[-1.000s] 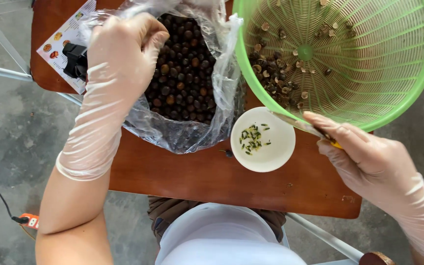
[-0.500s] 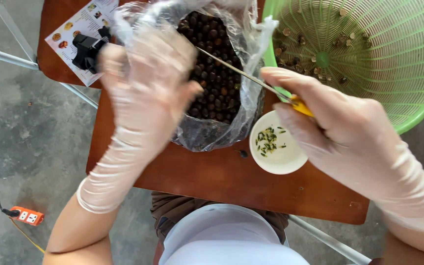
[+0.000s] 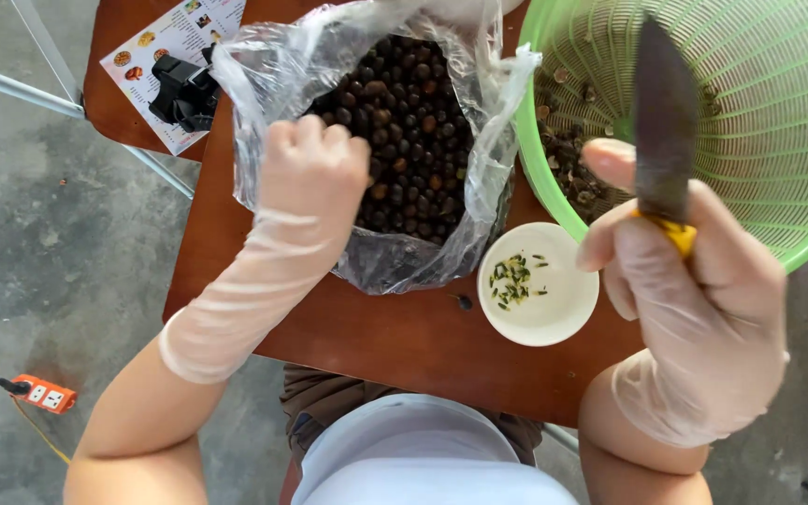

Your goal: The person wearing gloves uses a knife to peel small brown nuts, placing the green kernels into a small white bowl and the discarded shells into a green plastic basket.

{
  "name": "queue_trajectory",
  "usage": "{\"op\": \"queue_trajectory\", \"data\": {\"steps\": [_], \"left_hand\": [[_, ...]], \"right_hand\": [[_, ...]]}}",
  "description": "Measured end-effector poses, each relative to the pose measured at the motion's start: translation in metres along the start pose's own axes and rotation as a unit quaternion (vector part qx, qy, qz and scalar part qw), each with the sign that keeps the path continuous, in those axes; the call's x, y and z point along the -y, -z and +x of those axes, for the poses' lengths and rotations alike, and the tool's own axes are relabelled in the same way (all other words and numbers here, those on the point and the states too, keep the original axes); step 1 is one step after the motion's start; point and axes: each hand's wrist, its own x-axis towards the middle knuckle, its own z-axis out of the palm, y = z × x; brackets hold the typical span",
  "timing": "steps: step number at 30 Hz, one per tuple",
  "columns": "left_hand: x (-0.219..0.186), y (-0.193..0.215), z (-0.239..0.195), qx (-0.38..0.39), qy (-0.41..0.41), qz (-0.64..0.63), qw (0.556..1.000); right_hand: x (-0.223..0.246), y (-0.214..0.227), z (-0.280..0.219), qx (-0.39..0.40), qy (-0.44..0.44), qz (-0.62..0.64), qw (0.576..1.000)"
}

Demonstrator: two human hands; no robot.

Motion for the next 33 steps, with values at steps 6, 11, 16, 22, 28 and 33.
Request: {"op": "queue_trajectory", "data": {"steps": [6,11,16,22,28,33], "left_hand": [[-0.018,-0.051,0.053,0.007,-0.010,-0.004,1.000],[0.009,-0.035,0.081,0.110,-0.001,-0.066,0.992],[0.051,0.018,0.057,-0.045,0.013,-0.362,0.931],[0.017,0.030,0.027,0.070,0.012,-0.233,0.970],[-0.001,0.028,0.006,0.099,-0.006,-0.176,0.979],[0.025,0.055,0.020,-0.054,0.047,-0.337,0.939]], "right_hand": [[0.003,0.017,-0.008,-0.027,-0.014,-0.012,0.999],[0.000,0.027,-0.012,-0.048,-0.017,-0.008,0.999],[0.000,0.033,-0.012,-0.056,-0.023,-0.039,0.997],[-0.001,0.034,-0.013,-0.090,-0.022,-0.091,0.992],[-0.003,0.039,-0.014,-0.079,-0.018,-0.099,0.992],[-0.008,0.038,-0.016,-0.110,0.035,-0.017,0.993]]}}
